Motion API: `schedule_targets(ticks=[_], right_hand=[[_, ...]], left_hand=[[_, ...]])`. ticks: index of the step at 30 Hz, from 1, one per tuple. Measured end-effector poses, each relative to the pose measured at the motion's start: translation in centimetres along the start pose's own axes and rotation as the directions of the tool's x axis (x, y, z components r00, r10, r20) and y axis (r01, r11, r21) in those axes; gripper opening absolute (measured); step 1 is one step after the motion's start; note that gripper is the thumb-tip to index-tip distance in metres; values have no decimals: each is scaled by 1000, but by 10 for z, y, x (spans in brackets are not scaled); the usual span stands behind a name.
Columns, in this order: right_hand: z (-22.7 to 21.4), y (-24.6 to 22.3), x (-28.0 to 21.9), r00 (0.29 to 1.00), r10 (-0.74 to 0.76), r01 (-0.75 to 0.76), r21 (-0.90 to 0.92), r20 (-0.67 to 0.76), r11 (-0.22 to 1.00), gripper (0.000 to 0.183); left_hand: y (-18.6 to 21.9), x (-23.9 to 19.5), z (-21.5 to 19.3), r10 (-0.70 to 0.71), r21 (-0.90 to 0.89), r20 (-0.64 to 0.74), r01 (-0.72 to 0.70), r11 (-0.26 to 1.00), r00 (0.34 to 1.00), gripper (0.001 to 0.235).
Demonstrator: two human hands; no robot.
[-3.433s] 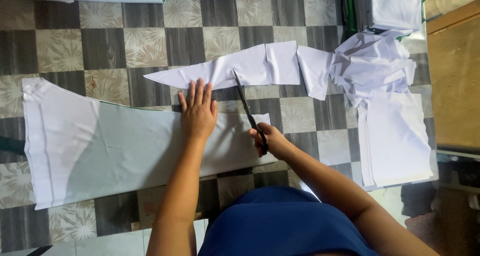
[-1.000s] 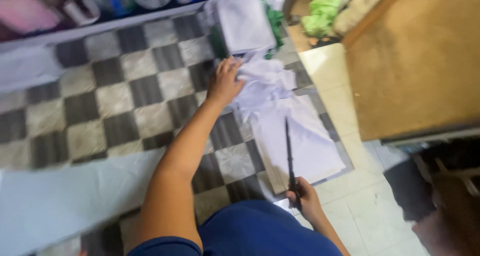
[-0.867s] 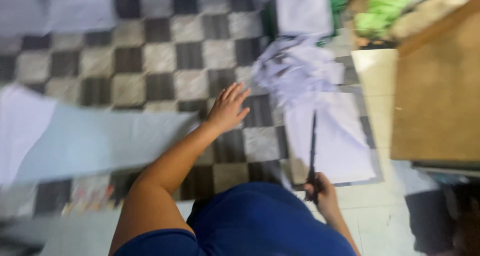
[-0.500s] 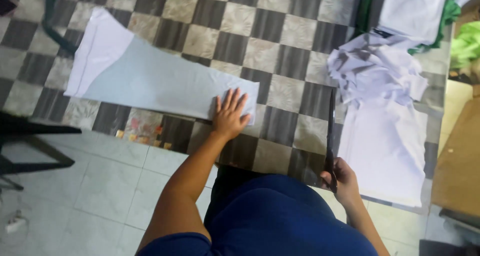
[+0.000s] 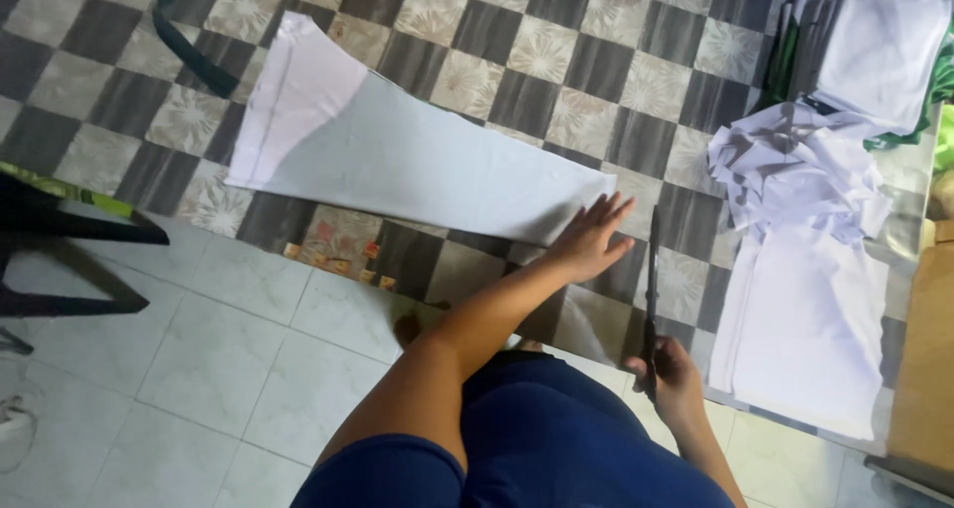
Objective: The person uses large scissors to cut a white fabric sheet laid out on a tiled floor. They follow a pattern to cut out specific shapes, including a long tapered piece and a curved section, while holding the fabric steady with their left hand.
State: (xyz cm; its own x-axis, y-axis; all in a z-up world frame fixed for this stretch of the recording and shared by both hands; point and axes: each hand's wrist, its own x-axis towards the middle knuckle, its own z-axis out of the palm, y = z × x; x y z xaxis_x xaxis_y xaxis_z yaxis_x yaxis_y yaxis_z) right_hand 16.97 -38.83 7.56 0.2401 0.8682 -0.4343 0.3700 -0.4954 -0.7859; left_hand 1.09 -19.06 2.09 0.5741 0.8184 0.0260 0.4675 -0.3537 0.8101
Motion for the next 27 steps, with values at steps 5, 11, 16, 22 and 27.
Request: schedule_targets(ticks=[5, 11, 16, 22, 27], right_hand=[[31, 3, 20, 984, -50, 54, 14, -174, 998, 31], [98, -92, 1, 921, -55, -51, -260, -387, 964, 36], [150, -88, 22, 848, -153, -76, -402, -507, 913, 42], [175, -117, 38, 834, -137, -68, -346, -534, 936, 30], [164, -136, 66, 823, -209, -110, -509, -529, 854, 49]], left_hand=[[-111, -36, -100, 78, 248, -287, -5, 969, 955, 56], [-239, -110, -278, 3, 456, -465, 237, 858, 885, 45], [-295, -136, -366, -92, 573, -372, 307, 760, 924, 43], [-320, -116, -425, -100, 621, -285, 263, 738, 953, 40], [-372, -77, -444, -129, 617, -353, 334, 713, 927, 43]])
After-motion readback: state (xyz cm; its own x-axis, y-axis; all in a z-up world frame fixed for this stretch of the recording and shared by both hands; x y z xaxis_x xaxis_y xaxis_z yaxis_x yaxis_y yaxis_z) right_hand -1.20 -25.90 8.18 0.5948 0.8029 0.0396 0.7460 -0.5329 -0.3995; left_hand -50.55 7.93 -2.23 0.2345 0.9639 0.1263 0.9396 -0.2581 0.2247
